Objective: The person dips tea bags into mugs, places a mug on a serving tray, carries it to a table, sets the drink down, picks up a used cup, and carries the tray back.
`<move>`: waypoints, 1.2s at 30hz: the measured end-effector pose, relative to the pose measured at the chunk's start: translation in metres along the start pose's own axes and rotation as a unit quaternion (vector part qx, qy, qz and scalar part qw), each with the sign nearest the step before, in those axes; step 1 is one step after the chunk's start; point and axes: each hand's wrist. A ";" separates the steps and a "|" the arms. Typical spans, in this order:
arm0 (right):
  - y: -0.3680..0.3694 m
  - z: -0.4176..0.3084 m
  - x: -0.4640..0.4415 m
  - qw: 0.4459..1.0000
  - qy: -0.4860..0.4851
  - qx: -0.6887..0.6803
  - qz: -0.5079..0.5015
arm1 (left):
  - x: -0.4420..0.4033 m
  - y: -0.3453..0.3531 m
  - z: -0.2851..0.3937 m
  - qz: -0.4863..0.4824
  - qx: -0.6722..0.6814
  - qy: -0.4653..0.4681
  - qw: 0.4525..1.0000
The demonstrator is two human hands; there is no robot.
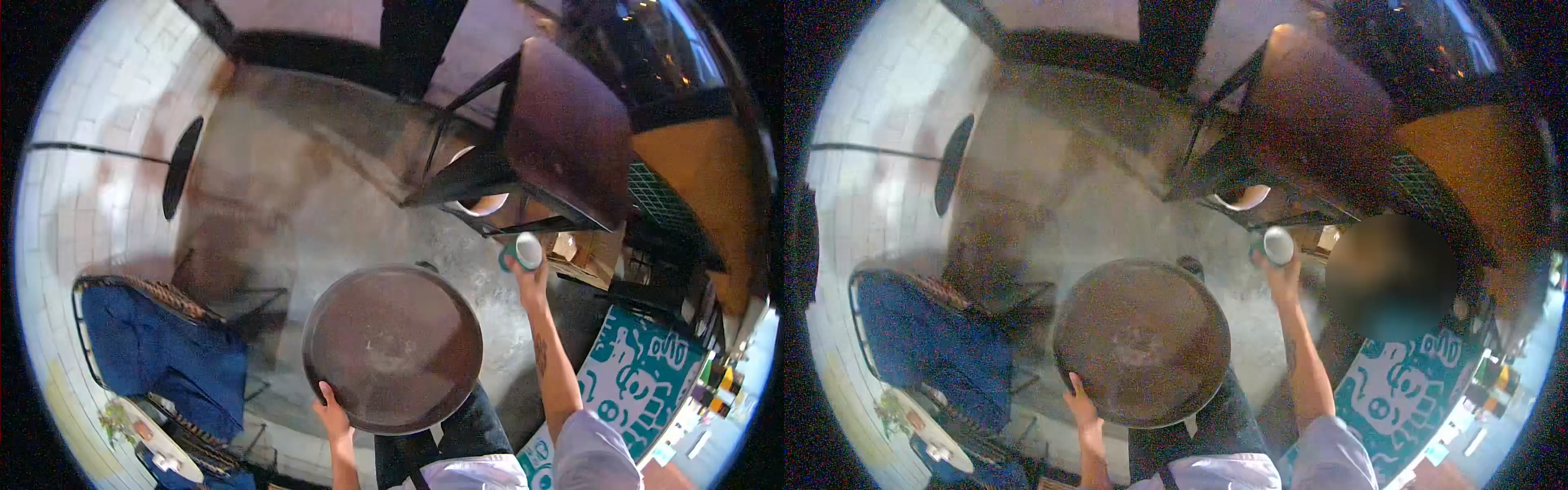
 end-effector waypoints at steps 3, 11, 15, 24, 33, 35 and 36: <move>-0.010 -0.052 0.095 0.996 -0.028 0.078 0.038 | 0.006 -0.023 0.032 -0.065 -0.125 0.082 0.987; 0.023 -0.215 0.310 0.991 -0.082 0.088 0.062 | 0.074 -0.007 0.062 -0.137 -0.346 0.251 0.893; 0.007 -0.231 0.390 0.972 -0.114 0.065 0.196 | 0.107 0.037 0.029 -0.240 -0.410 0.351 0.807; -0.074 -0.194 0.619 0.849 -0.199 0.030 0.490 | 0.275 0.034 -0.130 -0.507 -0.472 0.435 0.576; -0.125 -0.159 0.851 0.726 -0.157 0.051 0.668 | 0.340 -0.025 -0.343 -0.610 -0.583 0.376 0.381; -0.129 -0.155 0.892 0.707 -0.140 0.071 0.689 | 0.362 -0.039 -0.380 -0.651 -0.588 0.352 0.328; -0.132 -0.143 0.915 0.699 -0.125 0.072 0.700 | 0.374 -0.049 -0.400 -0.663 -0.594 0.330 0.315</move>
Point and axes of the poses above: each hand's wrist, its own x-axis away from the middle knuckle, its own y-axis out of the palm, z = x × y, and after that the axes turned 14 degrees about -x, right-handed
